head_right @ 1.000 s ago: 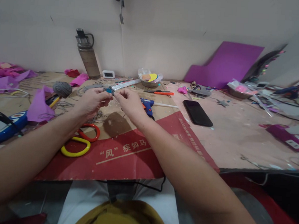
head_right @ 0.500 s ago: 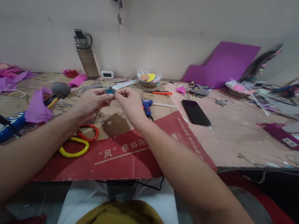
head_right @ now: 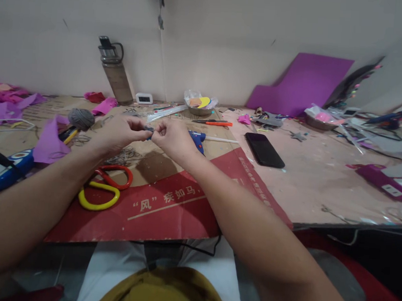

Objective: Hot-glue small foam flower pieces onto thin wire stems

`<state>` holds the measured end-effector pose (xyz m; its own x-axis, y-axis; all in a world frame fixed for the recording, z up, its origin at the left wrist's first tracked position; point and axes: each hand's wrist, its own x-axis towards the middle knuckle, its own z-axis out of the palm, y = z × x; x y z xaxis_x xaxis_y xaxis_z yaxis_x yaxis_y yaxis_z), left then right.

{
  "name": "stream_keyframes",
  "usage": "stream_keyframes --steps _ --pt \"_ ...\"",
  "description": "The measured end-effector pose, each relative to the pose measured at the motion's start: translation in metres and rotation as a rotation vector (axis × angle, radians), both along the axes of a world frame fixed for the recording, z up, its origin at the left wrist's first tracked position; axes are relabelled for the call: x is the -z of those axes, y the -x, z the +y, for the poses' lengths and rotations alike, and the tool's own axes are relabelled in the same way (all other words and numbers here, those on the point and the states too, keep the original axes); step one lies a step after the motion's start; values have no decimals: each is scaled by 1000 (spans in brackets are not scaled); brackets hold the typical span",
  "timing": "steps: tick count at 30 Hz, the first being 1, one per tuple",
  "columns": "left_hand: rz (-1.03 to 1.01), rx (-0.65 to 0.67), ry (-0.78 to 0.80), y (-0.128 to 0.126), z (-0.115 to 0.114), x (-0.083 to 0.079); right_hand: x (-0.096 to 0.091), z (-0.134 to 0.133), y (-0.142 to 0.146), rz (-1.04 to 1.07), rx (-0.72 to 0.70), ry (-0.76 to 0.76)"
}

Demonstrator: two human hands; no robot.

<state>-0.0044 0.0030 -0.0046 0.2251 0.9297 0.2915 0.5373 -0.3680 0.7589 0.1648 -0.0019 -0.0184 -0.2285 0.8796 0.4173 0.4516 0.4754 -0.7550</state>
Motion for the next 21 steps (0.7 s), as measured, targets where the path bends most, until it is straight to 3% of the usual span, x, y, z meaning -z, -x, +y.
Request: stream_keyframes --steps 7,10,21 --pt "185 3 68 -4 -5 -9 -1 -1 1 -195 35 -47" --pt "182 -8 72 -3 -4 -8 0 -1 1 -181 27 -35" --pt "-280 -80 79 2 11 3 6 9 -2 155 -75 29"
